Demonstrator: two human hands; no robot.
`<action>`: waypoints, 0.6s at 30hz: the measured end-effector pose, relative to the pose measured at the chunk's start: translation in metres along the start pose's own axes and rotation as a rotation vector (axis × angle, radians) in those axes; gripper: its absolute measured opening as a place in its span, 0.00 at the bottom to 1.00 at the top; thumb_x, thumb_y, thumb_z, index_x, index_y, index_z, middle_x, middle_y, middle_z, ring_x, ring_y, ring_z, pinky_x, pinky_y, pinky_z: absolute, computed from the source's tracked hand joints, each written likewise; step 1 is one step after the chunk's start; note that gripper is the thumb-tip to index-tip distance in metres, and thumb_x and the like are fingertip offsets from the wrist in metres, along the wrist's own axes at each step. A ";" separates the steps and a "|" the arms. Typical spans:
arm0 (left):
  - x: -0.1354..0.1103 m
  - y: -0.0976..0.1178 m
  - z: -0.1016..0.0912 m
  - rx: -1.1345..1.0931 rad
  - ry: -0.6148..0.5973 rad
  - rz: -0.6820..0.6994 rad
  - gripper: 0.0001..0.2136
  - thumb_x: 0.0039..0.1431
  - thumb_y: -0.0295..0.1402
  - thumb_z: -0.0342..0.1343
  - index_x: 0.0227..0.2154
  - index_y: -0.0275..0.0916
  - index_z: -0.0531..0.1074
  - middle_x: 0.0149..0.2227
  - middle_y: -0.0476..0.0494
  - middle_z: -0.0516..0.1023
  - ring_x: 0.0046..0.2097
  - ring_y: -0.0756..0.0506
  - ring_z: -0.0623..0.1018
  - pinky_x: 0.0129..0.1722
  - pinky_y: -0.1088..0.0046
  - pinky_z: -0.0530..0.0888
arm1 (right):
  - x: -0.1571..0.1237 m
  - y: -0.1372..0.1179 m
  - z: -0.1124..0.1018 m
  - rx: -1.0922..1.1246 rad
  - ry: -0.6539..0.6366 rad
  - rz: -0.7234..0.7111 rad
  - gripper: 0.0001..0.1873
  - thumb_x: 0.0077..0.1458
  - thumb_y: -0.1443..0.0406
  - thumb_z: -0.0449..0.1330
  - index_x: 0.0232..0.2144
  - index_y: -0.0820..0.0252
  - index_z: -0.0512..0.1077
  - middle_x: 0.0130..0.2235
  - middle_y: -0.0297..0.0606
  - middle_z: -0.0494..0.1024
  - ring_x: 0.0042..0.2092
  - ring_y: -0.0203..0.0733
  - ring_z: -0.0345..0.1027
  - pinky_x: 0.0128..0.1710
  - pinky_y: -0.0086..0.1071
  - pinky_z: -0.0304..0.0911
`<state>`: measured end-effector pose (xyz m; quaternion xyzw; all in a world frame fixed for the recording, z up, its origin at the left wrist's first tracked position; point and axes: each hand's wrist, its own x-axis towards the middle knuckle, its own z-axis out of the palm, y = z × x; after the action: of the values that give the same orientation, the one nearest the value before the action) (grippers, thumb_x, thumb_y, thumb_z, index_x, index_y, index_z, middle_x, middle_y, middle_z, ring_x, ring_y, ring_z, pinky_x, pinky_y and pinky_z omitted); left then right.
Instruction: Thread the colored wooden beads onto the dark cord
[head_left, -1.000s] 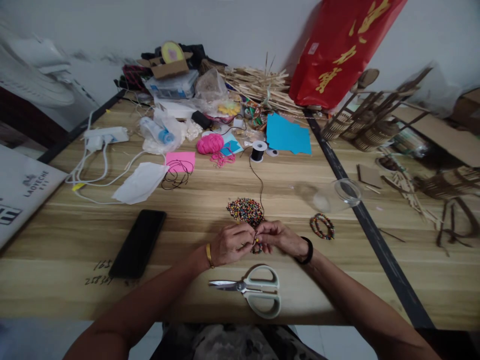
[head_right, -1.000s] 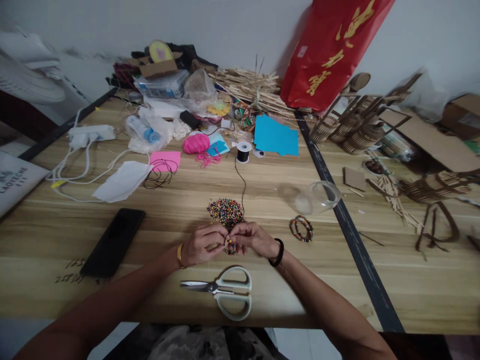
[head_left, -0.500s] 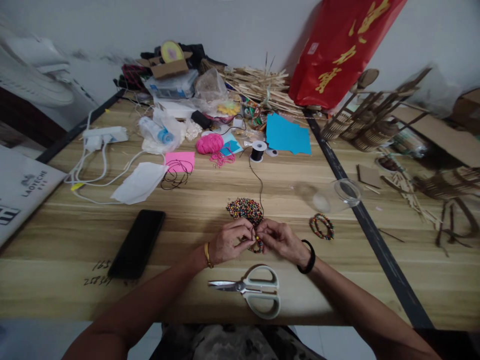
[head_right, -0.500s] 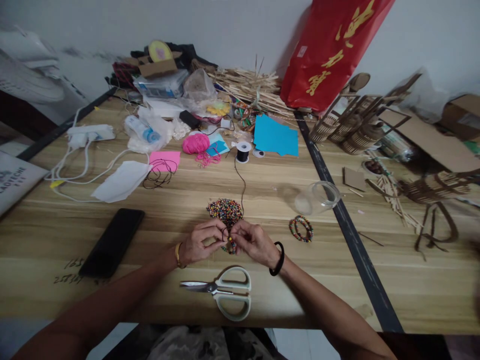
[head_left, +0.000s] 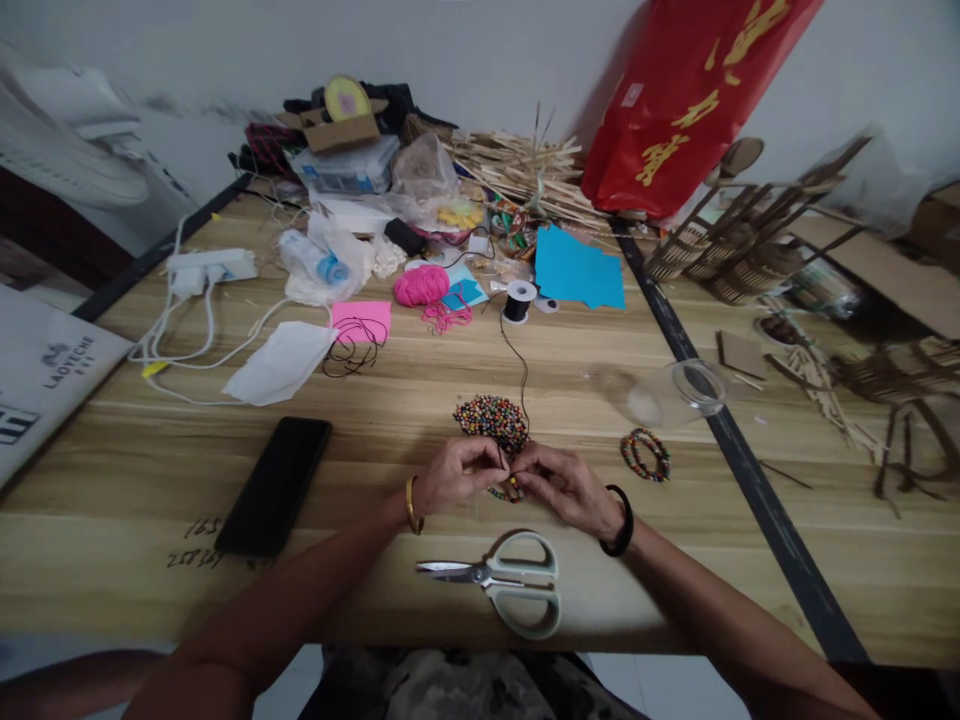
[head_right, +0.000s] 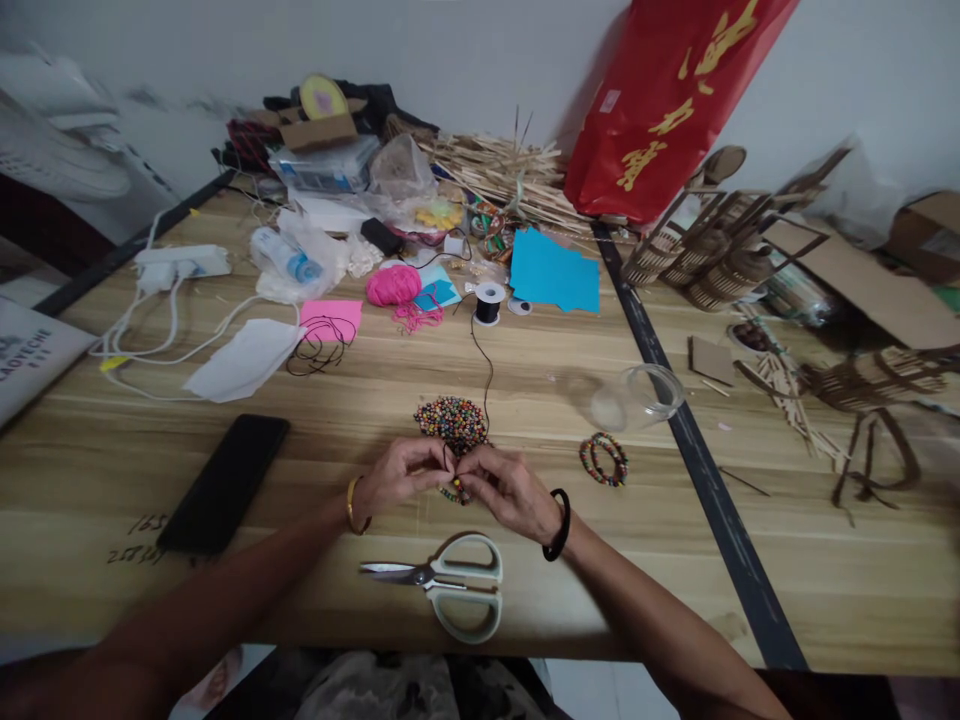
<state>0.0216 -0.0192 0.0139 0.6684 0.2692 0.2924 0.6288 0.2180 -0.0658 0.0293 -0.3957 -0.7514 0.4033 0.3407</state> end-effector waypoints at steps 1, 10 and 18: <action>0.000 0.000 -0.001 -0.025 -0.020 -0.039 0.13 0.53 0.40 0.59 0.27 0.32 0.70 0.29 0.43 0.74 0.32 0.50 0.73 0.34 0.74 0.69 | 0.000 0.000 0.000 -0.036 -0.001 -0.039 0.09 0.63 0.64 0.51 0.35 0.62 0.69 0.31 0.39 0.73 0.33 0.36 0.67 0.34 0.29 0.64; 0.001 -0.009 -0.001 -0.172 -0.162 -0.181 0.13 0.50 0.38 0.60 0.27 0.32 0.68 0.27 0.46 0.73 0.30 0.50 0.72 0.33 0.75 0.69 | -0.004 -0.001 0.001 -0.523 -0.008 -0.345 0.10 0.64 0.67 0.48 0.42 0.61 0.68 0.46 0.46 0.71 0.45 0.40 0.69 0.41 0.32 0.69; 0.000 -0.016 -0.003 0.006 -0.202 -0.200 0.08 0.50 0.33 0.58 0.29 0.32 0.70 0.27 0.49 0.70 0.30 0.51 0.69 0.30 0.77 0.66 | -0.006 0.000 0.003 -0.674 -0.113 -0.439 0.10 0.63 0.71 0.47 0.42 0.66 0.67 0.50 0.50 0.70 0.50 0.43 0.66 0.42 0.34 0.70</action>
<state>0.0195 -0.0165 -0.0015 0.6662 0.2707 0.1585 0.6766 0.2177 -0.0716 0.0263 -0.2925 -0.9258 0.0730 0.2280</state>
